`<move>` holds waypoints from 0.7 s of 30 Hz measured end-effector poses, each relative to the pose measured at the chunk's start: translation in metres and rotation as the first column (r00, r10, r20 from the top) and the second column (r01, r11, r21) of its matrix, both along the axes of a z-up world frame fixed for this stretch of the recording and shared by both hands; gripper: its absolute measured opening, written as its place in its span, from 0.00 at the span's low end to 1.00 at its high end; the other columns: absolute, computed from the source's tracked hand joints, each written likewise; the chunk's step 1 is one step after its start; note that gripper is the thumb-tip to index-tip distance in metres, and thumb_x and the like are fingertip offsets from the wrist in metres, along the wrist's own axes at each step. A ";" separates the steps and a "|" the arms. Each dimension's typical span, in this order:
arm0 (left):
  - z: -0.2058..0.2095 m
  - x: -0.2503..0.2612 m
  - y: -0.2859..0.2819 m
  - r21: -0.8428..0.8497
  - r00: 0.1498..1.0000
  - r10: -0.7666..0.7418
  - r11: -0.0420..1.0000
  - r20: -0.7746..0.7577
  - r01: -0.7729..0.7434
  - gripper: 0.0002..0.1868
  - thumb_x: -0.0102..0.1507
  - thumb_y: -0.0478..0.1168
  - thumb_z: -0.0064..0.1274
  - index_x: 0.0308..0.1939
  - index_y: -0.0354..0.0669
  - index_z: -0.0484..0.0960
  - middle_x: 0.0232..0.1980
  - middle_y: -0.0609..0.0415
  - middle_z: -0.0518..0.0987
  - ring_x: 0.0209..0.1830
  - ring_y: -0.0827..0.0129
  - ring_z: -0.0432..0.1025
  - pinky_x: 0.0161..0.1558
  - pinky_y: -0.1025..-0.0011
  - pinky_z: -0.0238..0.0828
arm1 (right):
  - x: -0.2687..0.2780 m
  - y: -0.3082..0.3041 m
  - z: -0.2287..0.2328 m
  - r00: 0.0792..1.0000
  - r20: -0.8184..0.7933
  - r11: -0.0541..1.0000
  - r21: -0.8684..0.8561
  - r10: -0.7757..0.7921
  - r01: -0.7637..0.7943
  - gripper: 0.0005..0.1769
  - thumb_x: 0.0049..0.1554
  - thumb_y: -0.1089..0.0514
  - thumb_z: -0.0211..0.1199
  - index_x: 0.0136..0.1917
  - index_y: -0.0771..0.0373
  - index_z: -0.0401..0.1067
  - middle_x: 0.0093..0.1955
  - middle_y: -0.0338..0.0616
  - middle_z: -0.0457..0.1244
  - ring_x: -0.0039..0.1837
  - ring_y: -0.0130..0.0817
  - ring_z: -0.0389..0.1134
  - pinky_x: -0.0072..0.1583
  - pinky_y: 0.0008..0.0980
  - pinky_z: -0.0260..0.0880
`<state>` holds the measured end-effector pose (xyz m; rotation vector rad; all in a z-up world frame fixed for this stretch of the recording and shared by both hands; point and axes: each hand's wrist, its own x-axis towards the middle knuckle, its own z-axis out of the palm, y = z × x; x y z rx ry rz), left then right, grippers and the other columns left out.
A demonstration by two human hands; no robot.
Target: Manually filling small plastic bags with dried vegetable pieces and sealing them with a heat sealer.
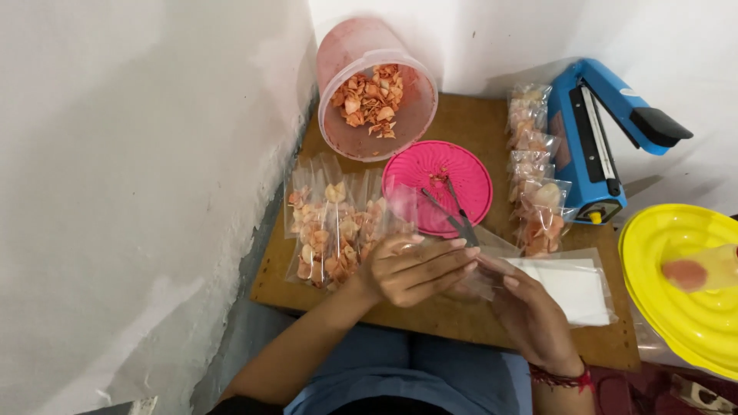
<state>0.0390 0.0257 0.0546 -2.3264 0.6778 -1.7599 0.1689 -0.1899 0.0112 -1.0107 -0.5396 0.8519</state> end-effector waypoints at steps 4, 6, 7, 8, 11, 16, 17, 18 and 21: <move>-0.017 0.000 0.005 0.121 0.999 0.027 0.992 -0.024 -0.024 0.14 0.76 0.31 0.50 0.64 0.42 0.85 0.64 0.54 0.86 0.66 0.70 0.82 0.54 0.76 0.76 | 0.005 0.007 -0.027 0.995 -0.025 0.995 0.031 0.092 -0.091 0.23 0.65 0.55 0.60 0.67 0.73 0.75 0.70 0.58 0.67 0.68 0.47 0.70 0.67 0.53 0.73; -0.024 -0.002 0.006 0.156 0.999 0.028 0.988 -0.047 -0.020 0.14 0.77 0.32 0.52 0.66 0.41 0.82 0.66 0.51 0.86 0.66 0.69 0.83 0.52 0.76 0.78 | 0.008 0.009 -0.033 0.999 -0.012 0.999 0.010 0.037 -0.037 0.18 0.67 0.58 0.61 0.62 0.74 0.79 0.59 0.55 0.73 0.60 0.44 0.74 0.64 0.44 0.74; -0.025 -0.003 0.006 0.175 0.997 0.065 0.983 -0.047 -0.056 0.16 0.78 0.33 0.52 0.70 0.44 0.79 0.67 0.55 0.86 0.67 0.71 0.83 0.53 0.76 0.71 | 0.008 0.011 -0.023 0.973 0.232 0.982 -0.182 -0.006 0.050 0.17 0.64 0.57 0.62 0.60 0.68 0.82 0.63 0.51 0.74 0.66 0.39 0.73 0.70 0.39 0.70; -0.026 -0.005 0.007 0.193 0.994 0.102 0.977 -0.048 -0.091 0.18 0.78 0.34 0.52 0.73 0.46 0.75 0.69 0.59 0.86 0.68 0.74 0.83 0.54 0.75 0.64 | 0.007 0.014 -0.013 0.885 0.465 0.923 -0.341 0.001 0.178 0.16 0.62 0.56 0.64 0.59 0.63 0.84 0.67 0.47 0.75 0.73 0.34 0.72 0.75 0.34 0.66; -0.056 0.000 0.011 0.072 0.848 0.373 0.924 -0.376 -0.375 0.42 0.77 0.79 0.48 0.87 0.69 0.59 0.91 0.55 0.51 0.93 0.60 0.46 0.68 0.52 0.84 | 0.010 0.010 -0.010 0.779 0.625 0.939 -0.293 0.048 0.178 0.27 0.53 0.59 0.73 0.67 0.61 0.80 0.73 0.48 0.70 0.80 0.36 0.66 0.78 0.35 0.63; -0.025 0.002 0.019 0.070 0.859 0.409 0.910 -0.308 -0.409 0.23 0.70 0.60 0.66 0.63 0.55 0.83 0.73 0.58 0.77 0.72 0.65 0.73 0.71 0.43 0.67 | 0.002 0.016 0.024 0.755 0.653 0.963 -0.236 0.061 0.126 0.19 0.59 0.60 0.67 0.63 0.59 0.82 0.71 0.48 0.71 0.74 0.38 0.71 0.74 0.38 0.68; -0.020 0.003 0.020 0.050 0.901 0.376 0.926 -0.216 -0.374 0.11 0.72 0.52 0.66 0.53 0.57 0.86 0.66 0.61 0.83 0.65 0.67 0.79 0.68 0.49 0.70 | 0.003 0.017 0.026 0.729 0.683 0.957 -0.238 0.044 0.165 0.19 0.59 0.60 0.66 0.64 0.58 0.82 0.70 0.46 0.72 0.73 0.36 0.71 0.74 0.35 0.66; -0.027 0.007 0.025 0.050 0.901 0.376 0.926 -0.217 -0.375 0.11 0.72 0.52 0.66 0.53 0.57 0.86 0.66 0.61 0.83 0.65 0.67 0.79 0.68 0.49 0.70 | 0.006 0.018 0.028 0.730 0.682 0.957 -0.239 0.046 0.164 0.19 0.59 0.60 0.66 0.64 0.58 0.82 0.70 0.46 0.72 0.73 0.36 0.71 0.74 0.35 0.66; -0.040 0.013 0.042 0.115 0.866 0.433 0.902 -0.251 -0.417 0.26 0.69 0.61 0.69 0.65 0.56 0.83 0.69 0.57 0.82 0.66 0.66 0.78 0.68 0.50 0.76 | 0.016 0.018 0.035 0.724 0.685 0.961 -0.249 0.086 0.121 0.26 0.54 0.60 0.71 0.66 0.61 0.79 0.72 0.48 0.69 0.76 0.38 0.68 0.75 0.36 0.68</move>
